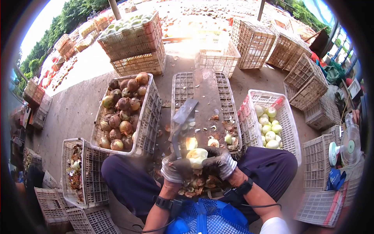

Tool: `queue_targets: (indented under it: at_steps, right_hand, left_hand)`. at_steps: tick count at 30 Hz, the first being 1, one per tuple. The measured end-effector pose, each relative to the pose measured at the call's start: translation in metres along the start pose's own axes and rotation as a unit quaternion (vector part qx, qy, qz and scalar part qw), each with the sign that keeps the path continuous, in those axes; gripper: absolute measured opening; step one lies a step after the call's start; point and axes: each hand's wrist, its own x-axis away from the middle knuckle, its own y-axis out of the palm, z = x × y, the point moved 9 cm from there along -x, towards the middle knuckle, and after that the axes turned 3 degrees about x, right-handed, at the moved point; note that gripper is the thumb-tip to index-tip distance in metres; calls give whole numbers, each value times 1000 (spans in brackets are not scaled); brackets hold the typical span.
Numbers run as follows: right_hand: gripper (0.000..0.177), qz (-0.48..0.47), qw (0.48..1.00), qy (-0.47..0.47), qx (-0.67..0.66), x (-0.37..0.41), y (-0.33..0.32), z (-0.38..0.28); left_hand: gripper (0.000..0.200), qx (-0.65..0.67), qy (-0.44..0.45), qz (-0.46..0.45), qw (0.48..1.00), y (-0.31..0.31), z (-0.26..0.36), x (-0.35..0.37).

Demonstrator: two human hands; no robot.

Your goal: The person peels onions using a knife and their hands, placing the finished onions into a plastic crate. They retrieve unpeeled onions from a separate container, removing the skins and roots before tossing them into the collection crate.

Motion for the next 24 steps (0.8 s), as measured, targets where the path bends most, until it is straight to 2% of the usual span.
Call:
queue_targets:
  at_steps: [3, 6, 9, 12, 15, 18, 19, 20, 22, 23, 24]
  right_hand:
    - [51, -12, 1000, 3, -23, -1, 10, 2]
    - [52, 13, 1000, -9, -19, 0, 7, 2]
    - [54, 60, 997, -13, 35, 3, -3, -1]
    - [54, 103, 988, -63, 96, 4, -11, -12]
    - [53, 140, 965, -131, 181, 2, -23, -25]
    - [51, 165, 947, -164, 220, -2, -31, -28]
    - [50, 178, 942, -159, 236, -2, -35, -28]
    - [49, 191, 936, -152, 252, -2, -38, -27]
    - [49, 236, 889, -179, 350, 6, -31, -42]
    - [49, 256, 860, -191, 398, 10, -28, -49]
    - [49, 268, 846, -202, 415, 12, -26, -51]
  left_hand:
    - [20, -153, 37, 2, 987, 5, 10, 0]
    - [19, -25, -41, -7, 999, 7, 0, 3]
    - [28, -222, -46, -1, 974, 16, 6, 7]
    - [28, -284, 20, 21, 958, 18, 14, 4]
    - [22, -419, 86, 47, 902, 20, 23, 12]
    - [24, -614, 265, -41, 743, 48, 27, 24]
    - [25, -639, 295, -35, 709, 51, 24, 26]
    - [25, -668, 286, -45, 686, 52, 16, 26]
    - [25, -721, 267, -65, 637, 61, 5, 26]
    - [23, -748, 221, -69, 622, 63, -2, 22]
    - [22, -753, 216, -64, 619, 64, -4, 21]
